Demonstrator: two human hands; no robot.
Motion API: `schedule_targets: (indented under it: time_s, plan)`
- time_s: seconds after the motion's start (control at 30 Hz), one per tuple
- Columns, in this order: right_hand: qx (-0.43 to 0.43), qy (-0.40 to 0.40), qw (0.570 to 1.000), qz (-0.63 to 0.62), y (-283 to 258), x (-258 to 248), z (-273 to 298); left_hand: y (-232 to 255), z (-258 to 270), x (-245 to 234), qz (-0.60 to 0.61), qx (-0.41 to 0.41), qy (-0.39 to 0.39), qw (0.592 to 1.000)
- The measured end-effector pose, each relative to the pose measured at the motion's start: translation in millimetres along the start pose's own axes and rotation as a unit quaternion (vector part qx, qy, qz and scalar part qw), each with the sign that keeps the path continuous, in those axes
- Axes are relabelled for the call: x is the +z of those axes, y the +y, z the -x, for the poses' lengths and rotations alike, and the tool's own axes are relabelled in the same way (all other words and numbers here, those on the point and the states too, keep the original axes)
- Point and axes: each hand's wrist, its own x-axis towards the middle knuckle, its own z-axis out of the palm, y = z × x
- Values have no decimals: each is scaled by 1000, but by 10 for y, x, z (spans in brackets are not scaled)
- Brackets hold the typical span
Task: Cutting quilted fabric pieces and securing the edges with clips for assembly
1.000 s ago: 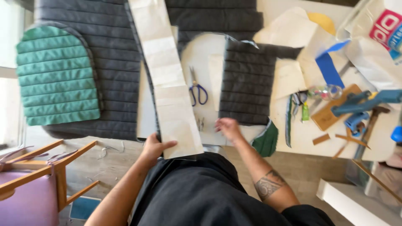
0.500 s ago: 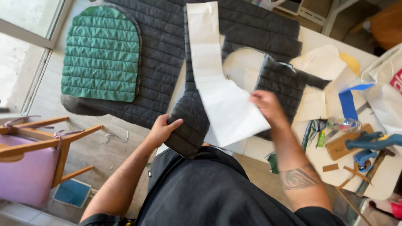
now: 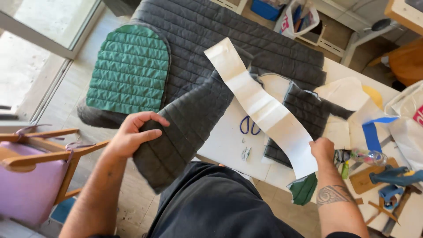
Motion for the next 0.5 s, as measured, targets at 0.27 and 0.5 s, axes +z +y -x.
schedule_targets:
  time_s: [0.27,0.5]
  plan:
    - [118,-10,990,-69,-448,-617,754,1857,819,-6,-415,154,-156,883]
    - [-237,228,944,-7,-1164,-504,755,2439,1333,815,-429,133,-285,847]
